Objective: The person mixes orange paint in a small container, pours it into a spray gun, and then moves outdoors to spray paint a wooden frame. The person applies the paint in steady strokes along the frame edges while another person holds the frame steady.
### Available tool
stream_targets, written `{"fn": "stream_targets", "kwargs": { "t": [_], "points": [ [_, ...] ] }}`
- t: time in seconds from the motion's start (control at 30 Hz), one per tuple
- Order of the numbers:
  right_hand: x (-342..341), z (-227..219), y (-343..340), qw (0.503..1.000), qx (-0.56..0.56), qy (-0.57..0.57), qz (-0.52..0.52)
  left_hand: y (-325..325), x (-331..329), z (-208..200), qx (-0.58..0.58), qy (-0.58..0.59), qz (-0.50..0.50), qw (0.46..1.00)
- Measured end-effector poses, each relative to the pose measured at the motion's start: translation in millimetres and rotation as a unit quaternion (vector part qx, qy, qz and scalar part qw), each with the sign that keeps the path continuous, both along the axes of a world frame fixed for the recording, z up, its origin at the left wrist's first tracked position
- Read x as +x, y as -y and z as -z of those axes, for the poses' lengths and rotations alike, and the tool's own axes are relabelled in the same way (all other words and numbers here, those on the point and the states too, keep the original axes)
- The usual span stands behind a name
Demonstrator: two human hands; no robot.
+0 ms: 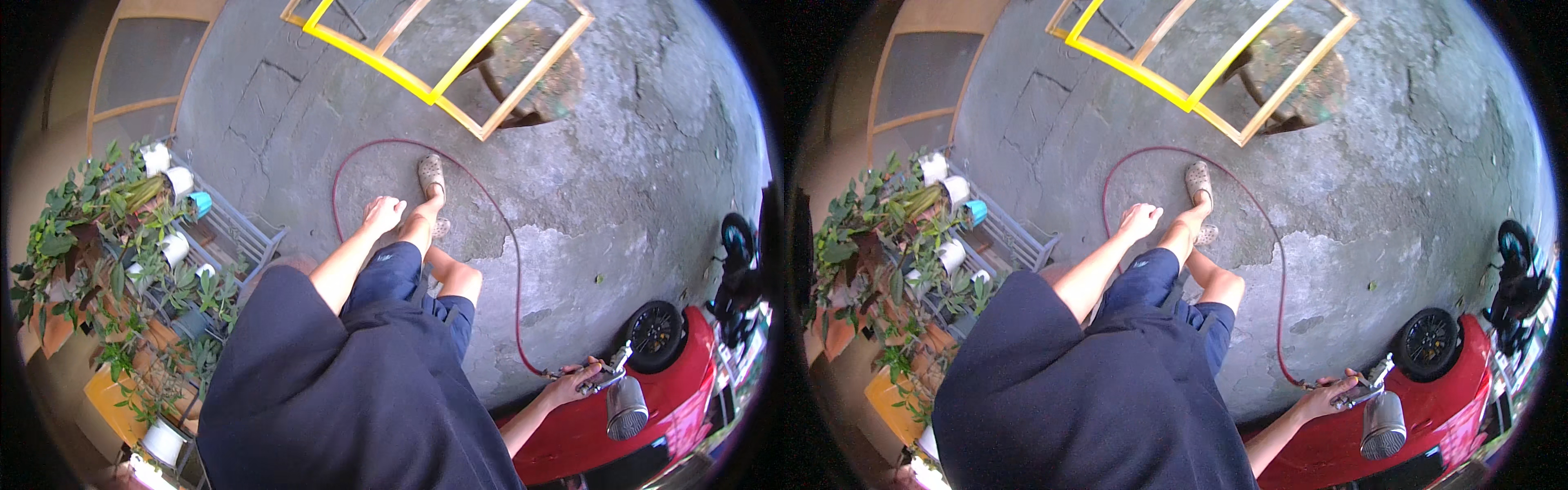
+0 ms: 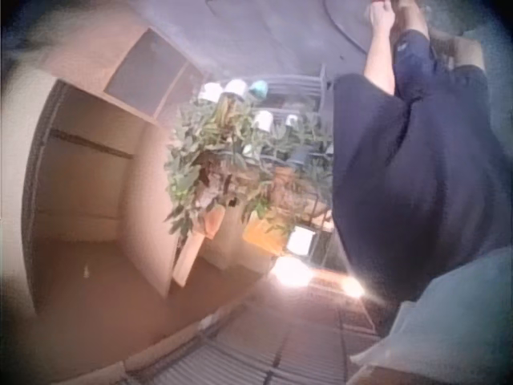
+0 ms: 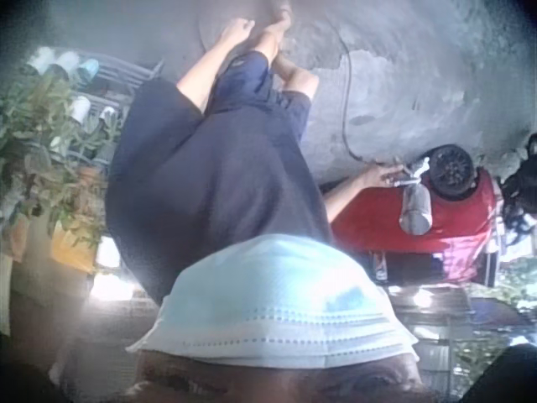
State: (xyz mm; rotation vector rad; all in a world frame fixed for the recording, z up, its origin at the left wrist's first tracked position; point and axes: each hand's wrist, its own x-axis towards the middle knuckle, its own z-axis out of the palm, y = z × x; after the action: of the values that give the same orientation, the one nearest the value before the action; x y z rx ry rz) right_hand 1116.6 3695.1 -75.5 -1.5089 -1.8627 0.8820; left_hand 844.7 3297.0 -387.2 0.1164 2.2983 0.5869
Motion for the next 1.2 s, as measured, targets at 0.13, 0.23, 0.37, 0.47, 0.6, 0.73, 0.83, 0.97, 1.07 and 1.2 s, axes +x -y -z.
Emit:
{"fn": "stream_targets", "kwargs": {
  "t": [0.13,0.23,0.37,0.47,0.6,0.73,0.83,0.97,1.07,1.2],
  "points": [
    [-73,49,-8,0.996,0.012,0.066,-0.066,32,22,53,0.098,0.040,-0.184,0.977],
    [-97,90,-25,0.995,-0.029,0.068,-0.069,36,29,53,0.102,0.049,-0.273,0.955],
    [-139,127,-18,0.994,-0.038,0.073,-0.066,65,58,74,-0.002,0.079,-0.245,0.966],
    [-150,147,-24,0.993,-0.085,0.074,-0.044,86,91,84,-0.105,0.144,-0.253,0.951],
    [-161,170,-23,0.988,-0.120,0.090,-0.047,105,114,88,-0.073,0.255,-0.266,0.927],
    [-195,181,-1,0.990,-0.100,0.090,-0.050,108,139,103,-0.002,0.256,-0.369,0.893],
    [-200,184,4,0.987,-0.125,0.078,-0.064,98,129,108,0.022,0.253,-0.406,0.878],
    [-210,192,7,0.988,-0.129,0.074,-0.041,93,101,108,0.046,0.260,-0.409,0.873],
    [-229,193,17,0.985,-0.131,0.083,-0.071,88,78,101,0.057,0.246,-0.417,0.873],
    [-228,181,5,0.980,-0.118,0.082,-0.140,70,77,96,0.145,0.152,-0.506,0.837]
  ]
}}
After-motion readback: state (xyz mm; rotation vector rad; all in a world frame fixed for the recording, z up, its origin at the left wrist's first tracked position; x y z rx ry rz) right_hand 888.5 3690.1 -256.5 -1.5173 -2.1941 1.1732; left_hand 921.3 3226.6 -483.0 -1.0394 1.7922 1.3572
